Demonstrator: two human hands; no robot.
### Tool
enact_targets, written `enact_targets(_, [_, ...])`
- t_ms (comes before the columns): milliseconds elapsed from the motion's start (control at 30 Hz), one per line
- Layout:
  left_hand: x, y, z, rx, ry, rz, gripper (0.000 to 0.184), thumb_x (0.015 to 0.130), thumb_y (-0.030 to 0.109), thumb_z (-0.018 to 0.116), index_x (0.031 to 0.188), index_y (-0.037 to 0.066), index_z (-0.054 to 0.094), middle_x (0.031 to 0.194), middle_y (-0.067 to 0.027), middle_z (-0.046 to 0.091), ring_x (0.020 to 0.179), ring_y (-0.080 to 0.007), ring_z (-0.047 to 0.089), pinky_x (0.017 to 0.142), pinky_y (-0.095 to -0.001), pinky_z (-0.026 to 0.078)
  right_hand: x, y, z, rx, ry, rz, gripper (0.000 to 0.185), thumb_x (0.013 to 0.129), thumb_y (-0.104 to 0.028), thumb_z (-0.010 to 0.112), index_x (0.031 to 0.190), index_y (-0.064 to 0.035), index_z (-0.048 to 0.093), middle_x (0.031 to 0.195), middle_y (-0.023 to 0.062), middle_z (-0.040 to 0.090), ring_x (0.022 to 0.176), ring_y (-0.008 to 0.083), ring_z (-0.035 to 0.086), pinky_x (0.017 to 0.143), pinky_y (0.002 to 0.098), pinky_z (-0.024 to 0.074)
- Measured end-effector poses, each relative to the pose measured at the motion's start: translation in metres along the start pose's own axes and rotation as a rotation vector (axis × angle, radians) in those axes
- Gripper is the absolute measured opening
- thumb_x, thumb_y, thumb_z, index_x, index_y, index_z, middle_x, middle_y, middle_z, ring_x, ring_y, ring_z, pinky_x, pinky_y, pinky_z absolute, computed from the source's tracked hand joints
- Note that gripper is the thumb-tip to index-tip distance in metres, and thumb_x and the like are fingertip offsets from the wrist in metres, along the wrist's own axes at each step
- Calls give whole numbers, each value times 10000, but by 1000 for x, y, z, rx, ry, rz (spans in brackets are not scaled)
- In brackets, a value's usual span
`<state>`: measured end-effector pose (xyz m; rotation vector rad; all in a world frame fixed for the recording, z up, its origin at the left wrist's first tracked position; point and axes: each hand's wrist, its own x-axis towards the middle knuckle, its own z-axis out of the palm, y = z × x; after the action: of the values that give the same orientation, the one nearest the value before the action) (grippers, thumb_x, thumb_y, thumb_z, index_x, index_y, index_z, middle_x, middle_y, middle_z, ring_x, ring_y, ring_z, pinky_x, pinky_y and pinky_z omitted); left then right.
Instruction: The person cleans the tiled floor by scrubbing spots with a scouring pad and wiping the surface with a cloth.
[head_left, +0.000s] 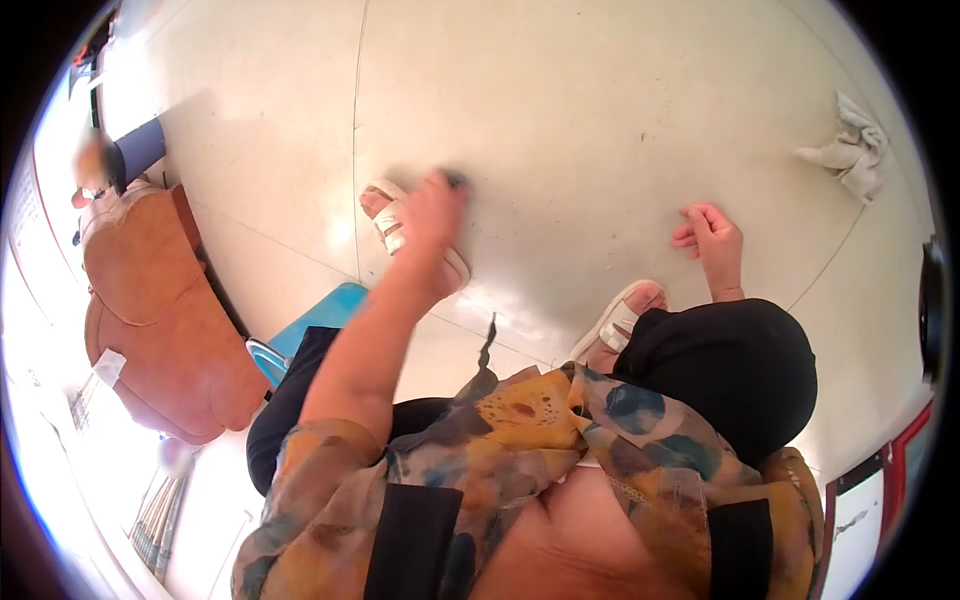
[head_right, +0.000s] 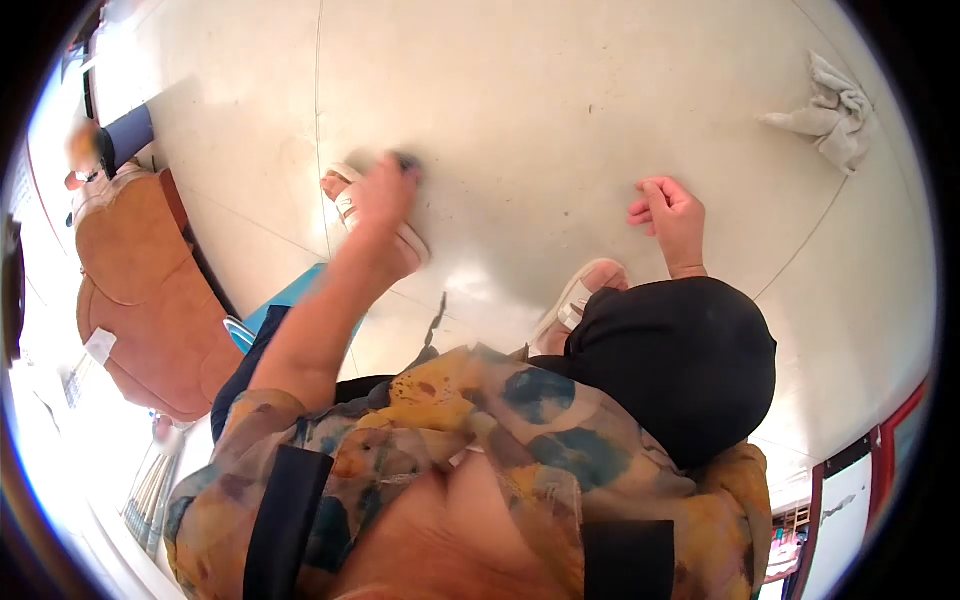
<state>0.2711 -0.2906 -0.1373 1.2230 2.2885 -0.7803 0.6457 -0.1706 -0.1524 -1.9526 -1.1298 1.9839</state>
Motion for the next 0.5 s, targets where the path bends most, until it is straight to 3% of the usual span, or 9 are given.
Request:
enact_targets(67, [35,-12,-56,-207,-77,-315,428,903,423,508,1049,21,518,1036,-186,639,926,-379,624,768,-468,494,-2,-3,-1,-10,-13,15,186,887,-198,550,905,-45,654,683,42,654,581,98,641,452,192,420])
enact_targets(133, [54,-12,-63,-267,-29,-392,432,915,425,488,1037,12,528,984,-203,646,917,-379,626,762,-473,490,-4,-4,-1,1,-15,20,185,887,-198,548,905,-48,655,681,40,654,573,95,638,447,195,421])
enact_targets(200, [33,9,-40,-224,45,-190,420,898,417,523,994,8,531,941,-229,643,872,-392,630,731,-482,495,-2,-7,-3,-7,-22,12,199,897,-214,542,917,-50,652,684,39,654,568,93,636,443,193,419])
enact_targets(233, [13,30,-28,-169,60,-93,378,852,385,592,937,19,550,892,-191,648,832,-351,649,689,-455,514,-2,-6,-4,-18,-23,7,213,907,-229,536,930,-50,649,687,38,654,567,93,635,441,190,417])
enact_targets(333, [-45,88,-9,27,-12,285,396,816,430,637,902,55,544,901,-140,634,791,-292,653,690,-410,511,-3,1,-4,-6,-37,9,224,916,-239,530,935,-49,647,690,36,654,562,93,633,437,188,415])
enact_targets(400, [-29,103,-25,-45,43,374,378,823,418,635,901,59,546,864,-129,635,777,-278,651,663,-400,501,-2,-3,-6,11,-40,4,210,905,-224,536,915,-48,650,681,37,652,553,95,631,434,194,421])
enact_targets(500, [29,149,-88,-139,136,334,387,817,427,635,896,58,545,811,-115,642,750,-277,650,635,-411,498,-3,-3,-5,25,-48,5,193,894,-206,542,897,-47,652,669,37,649,544,98,630,434,202,429])
